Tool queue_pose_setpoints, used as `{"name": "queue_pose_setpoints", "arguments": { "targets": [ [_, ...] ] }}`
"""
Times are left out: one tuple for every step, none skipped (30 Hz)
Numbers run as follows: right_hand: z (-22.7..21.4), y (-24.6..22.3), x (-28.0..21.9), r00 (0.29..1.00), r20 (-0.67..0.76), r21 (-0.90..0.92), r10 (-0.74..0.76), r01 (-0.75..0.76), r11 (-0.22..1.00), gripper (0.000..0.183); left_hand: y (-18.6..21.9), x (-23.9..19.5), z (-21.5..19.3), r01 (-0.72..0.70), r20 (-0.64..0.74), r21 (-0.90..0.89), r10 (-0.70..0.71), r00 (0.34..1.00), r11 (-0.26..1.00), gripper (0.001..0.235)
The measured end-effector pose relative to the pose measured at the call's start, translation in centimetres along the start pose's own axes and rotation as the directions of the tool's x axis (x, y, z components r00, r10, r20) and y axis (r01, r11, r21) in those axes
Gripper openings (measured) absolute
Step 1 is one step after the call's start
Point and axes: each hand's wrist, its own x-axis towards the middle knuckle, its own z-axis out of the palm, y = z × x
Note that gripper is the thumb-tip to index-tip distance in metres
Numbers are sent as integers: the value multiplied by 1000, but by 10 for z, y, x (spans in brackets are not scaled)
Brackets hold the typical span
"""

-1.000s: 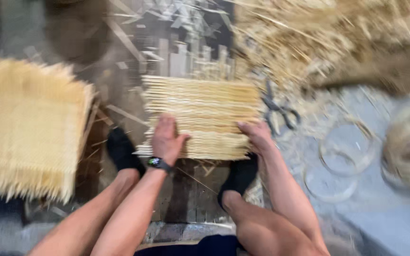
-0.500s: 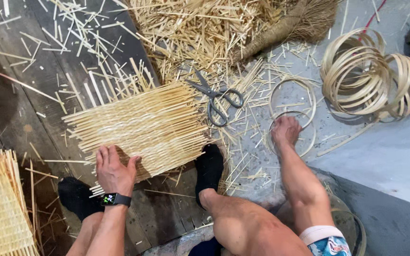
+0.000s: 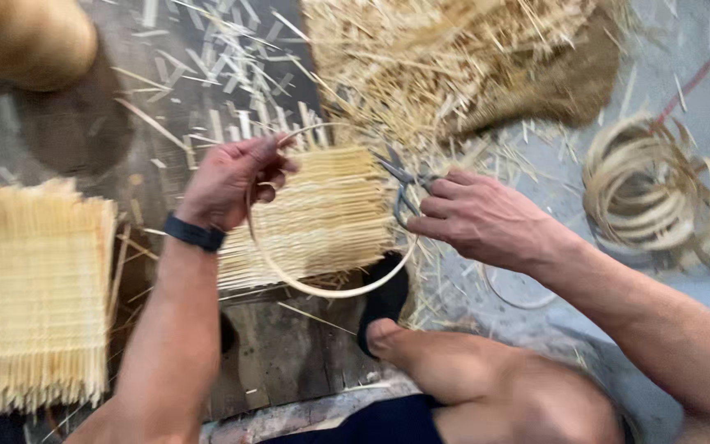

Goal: The person repeatedly places a circular bamboo frame onto a rectangular woven mat, presses it down, and uses scissors to trim the excess mat material around the frame. The finished circular trays are stacked on the left side of the workspace.

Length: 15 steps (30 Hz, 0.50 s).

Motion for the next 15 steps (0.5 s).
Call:
{"name": "queue_pose_setpoints", "arguments": {
  "targets": [
    [-6, 1, 10, 994, -98, 61, 50, -44, 997, 35, 4, -6, -2, 26, 29, -46, -24, 999, 999, 43],
    [-6, 0, 18, 977, -188, 131, 104, -80, 988, 36, 3, -16, -4, -17, -16, -132, 15, 1000, 991, 42],
    [-3, 1, 26, 949, -270, 206, 162, -107, 973, 37, -2, -28, -6, -65, -63, -216, 52, 997, 974, 41],
    [1, 2, 34, 906, -303, 478, 296, -124, 869, 38, -6, -37, -7, -117, -109, -297, 89, 990, 948, 41],
    [6, 4, 42, 857, -288, 713, 428, -107, 693, 42, -13, -43, -5, -143, -110, -401, 107, 988, 905, 39],
    [13, 8, 50, 806, -223, 888, 547, -63, 456, 48, -22, -48, -2, -163, -112, -501, 123, 986, 850, 36],
    [21, 13, 59, 809, -85, 969, 581, -69, 238, 36, -28, -52, -4, -180, -114, -594, 140, 984, 784, 33],
    [30, 16, 67, 808, 66, 996, 585, -84, 3, 35, -34, -55, -8, -170, -86, -628, 149, 985, 760, 31],
    [40, 18, 75, 803, 217, 968, 555, -101, -231, 44, -38, -57, -12, -159, -59, -660, 161, 985, 734, 28],
    [51, 18, 80, 806, 217, 956, 550, -61, -288, 43, -43, -58, -16, -142, -29, -691, 169, 985, 709, 26],
    [62, 18, 85, 809, 218, 939, 546, -21, -344, 41, -47, -58, -21, -88, -32, -650, 88, 996, 755, 28],
    [73, 17, 90, 811, 222, 916, 542, 17, -401, 41, -50, -57, -26, -27, -37, -608, 5, 999, 794, 31],
    [83, 16, 94, 822, 211, 885, 529, 69, -461, 41, -53, -55, -31, 38, -47, -565, -79, 996, 824, 34],
    [95, 11, 99, 834, 201, 844, 514, 119, -523, 41, -57, -55, -34, 5, -86, -590, -69, 994, 808, 32],
    [106, 8, 103, 845, 190, 796, 500, 166, -582, 43, -62, -53, -35, -29, -126, -612, -61, 990, 790, 32]
  ]
}}
